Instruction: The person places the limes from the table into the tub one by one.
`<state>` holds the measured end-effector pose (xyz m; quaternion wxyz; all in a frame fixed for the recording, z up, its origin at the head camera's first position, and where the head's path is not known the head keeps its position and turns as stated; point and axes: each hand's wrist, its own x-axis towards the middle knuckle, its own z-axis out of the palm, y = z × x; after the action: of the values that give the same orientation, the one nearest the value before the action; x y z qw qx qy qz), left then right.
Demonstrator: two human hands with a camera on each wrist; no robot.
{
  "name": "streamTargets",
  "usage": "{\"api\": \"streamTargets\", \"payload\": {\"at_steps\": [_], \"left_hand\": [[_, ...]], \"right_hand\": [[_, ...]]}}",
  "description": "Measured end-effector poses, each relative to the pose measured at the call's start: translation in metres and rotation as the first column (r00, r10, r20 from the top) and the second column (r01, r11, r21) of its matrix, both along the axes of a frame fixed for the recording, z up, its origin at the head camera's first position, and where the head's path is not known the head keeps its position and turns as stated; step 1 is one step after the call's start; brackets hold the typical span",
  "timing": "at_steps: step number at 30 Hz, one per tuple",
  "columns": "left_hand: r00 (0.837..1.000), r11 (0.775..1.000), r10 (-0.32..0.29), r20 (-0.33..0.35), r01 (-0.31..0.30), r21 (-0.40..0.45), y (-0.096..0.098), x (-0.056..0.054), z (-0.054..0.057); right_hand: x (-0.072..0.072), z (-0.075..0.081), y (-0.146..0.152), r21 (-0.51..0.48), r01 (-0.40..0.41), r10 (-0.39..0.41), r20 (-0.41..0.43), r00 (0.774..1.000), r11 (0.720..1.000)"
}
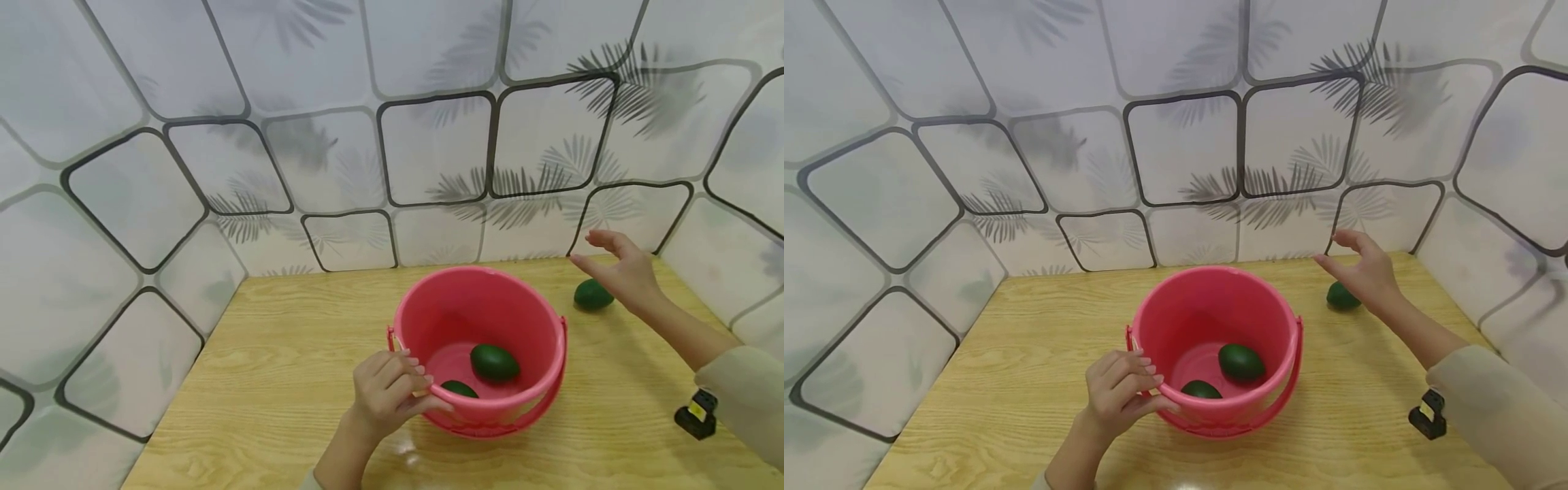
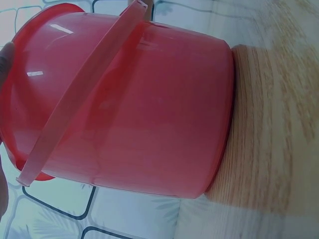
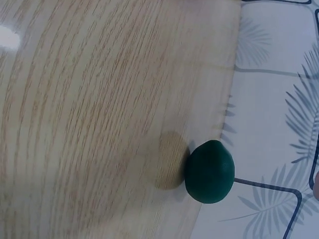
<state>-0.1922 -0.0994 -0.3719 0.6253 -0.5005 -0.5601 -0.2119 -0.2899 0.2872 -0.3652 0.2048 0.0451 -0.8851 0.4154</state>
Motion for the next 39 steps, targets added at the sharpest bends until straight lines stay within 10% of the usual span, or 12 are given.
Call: {"api": "streamTargets", "payload": {"at_steps": [39], "left_hand": [[1.0,1.0,-0.005,0.011,0.005,0.009,0.002,0.001,-0.001]], "right_hand": [[-0.016,-0.045,0.027,0.027,-0.028,0.026,0.08,0.996,0.999]]}}
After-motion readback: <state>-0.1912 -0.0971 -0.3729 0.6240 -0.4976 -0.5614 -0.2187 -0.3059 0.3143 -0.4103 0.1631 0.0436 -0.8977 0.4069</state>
